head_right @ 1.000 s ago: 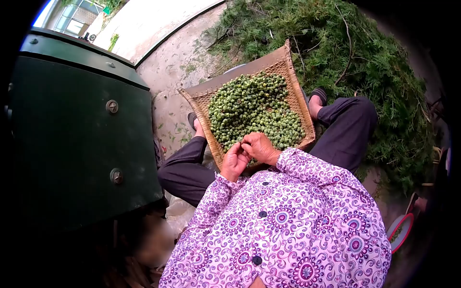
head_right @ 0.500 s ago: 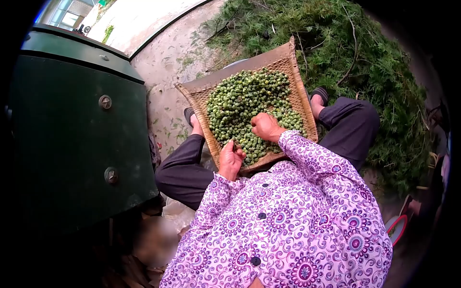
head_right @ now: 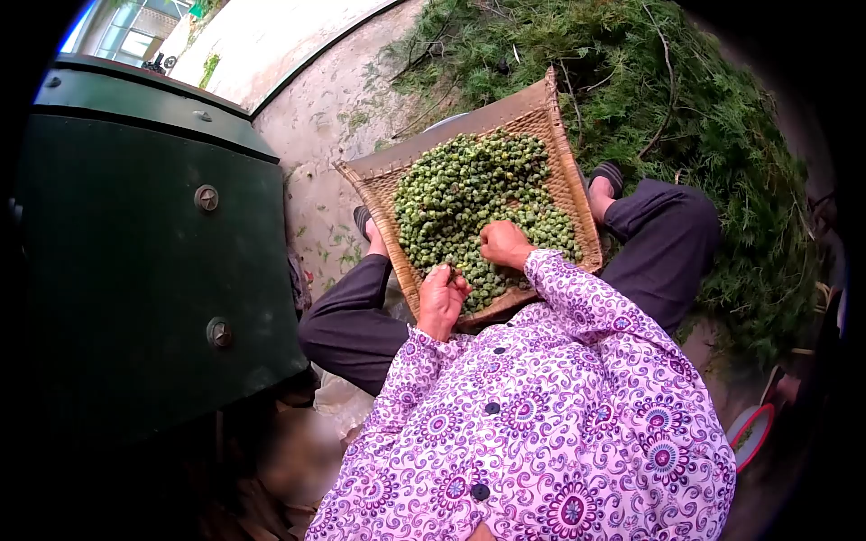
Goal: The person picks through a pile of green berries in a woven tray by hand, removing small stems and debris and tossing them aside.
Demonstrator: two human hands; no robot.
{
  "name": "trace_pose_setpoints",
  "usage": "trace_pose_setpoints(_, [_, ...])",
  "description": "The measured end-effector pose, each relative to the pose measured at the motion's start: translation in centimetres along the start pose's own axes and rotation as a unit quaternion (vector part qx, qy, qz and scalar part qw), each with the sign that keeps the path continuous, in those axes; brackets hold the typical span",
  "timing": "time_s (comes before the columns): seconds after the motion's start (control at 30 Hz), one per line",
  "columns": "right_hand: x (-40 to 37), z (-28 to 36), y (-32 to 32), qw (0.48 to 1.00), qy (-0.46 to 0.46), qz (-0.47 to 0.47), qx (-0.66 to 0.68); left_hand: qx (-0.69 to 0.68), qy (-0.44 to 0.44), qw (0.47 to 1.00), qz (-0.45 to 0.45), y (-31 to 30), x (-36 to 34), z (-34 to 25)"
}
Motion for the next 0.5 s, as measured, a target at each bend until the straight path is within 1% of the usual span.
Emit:
trace_pose_setpoints(0.03, [0.2,-0.1,-0.7,0.999,-0.015,0.007,0.05,0.004,0.001,1.0,0.004,0.2,-0.2,0.0])
trace_pose_setpoints(0.1, [-0.6,0.6,-2.0,0.987,0.033,0.032,0.155,-0.002,-0.014,0.999,-0.029,0.8,-0.5,0.1])
trace_pose_setpoints(0.17, [-1.9,2.5,-2.9,0.985,0.026,0.027,0.167,-0.003,-0.02,1.0,-0.011,1.3,-0.5,0.3])
trace_pose_setpoints(0.2, [-2.2,3.0,-3.0,0.986,-0.025,0.032,0.162,-0.014,-0.024,1.0,-0.005,1.9,-0.3,0.8])
trace_pose_setpoints(0.23, [-2.7,3.1,-2.6,0.984,-0.041,0.01,0.171,-0.025,-0.029,0.999,0.0,2.2,-0.4,1.0])
trace_pose_setpoints(0.3, [-3.7,3.6,-2.5,0.987,-0.086,-0.04,0.127,-0.022,-0.025,0.999,0.03,2.8,-0.6,1.7])
trace_pose_setpoints(0.33, [-4.2,3.7,-2.7,0.99,-0.085,-0.048,0.103,-0.009,-0.032,0.999,0.037,3.0,-0.7,2.0])
trace_pose_setpoints(0.37, [-4.4,3.6,-2.9,0.992,-0.071,-0.019,0.1,0.004,-0.038,0.998,0.044,3.2,-0.9,2.2])
trace_pose_setpoints(0.43, [-4.7,3.3,-3.6,0.988,-0.067,-0.001,0.139,0.042,-0.031,0.998,0.019,3.6,-1.4,2.5])
trace_pose_setpoints(0.47, [-4.4,3.2,-4.2,0.984,-0.032,0.08,0.155,0.035,-0.025,0.998,0.035,3.7,-1.5,2.5])
trace_pose_setpoints(0.5, [-4.5,2.9,-4.6,0.966,-0.016,0.116,0.232,0.029,-0.019,0.998,0.052,4.0,-1.8,2.3])
Point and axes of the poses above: each hand's wrist, its own x-axis towards the middle knuckle, its own y-axis out of the palm, z = x × y, the point moved 3 cm from there along x, towards the middle knuckle, and after that the axes turned 4 degrees about -z, right-handed, at the moved point
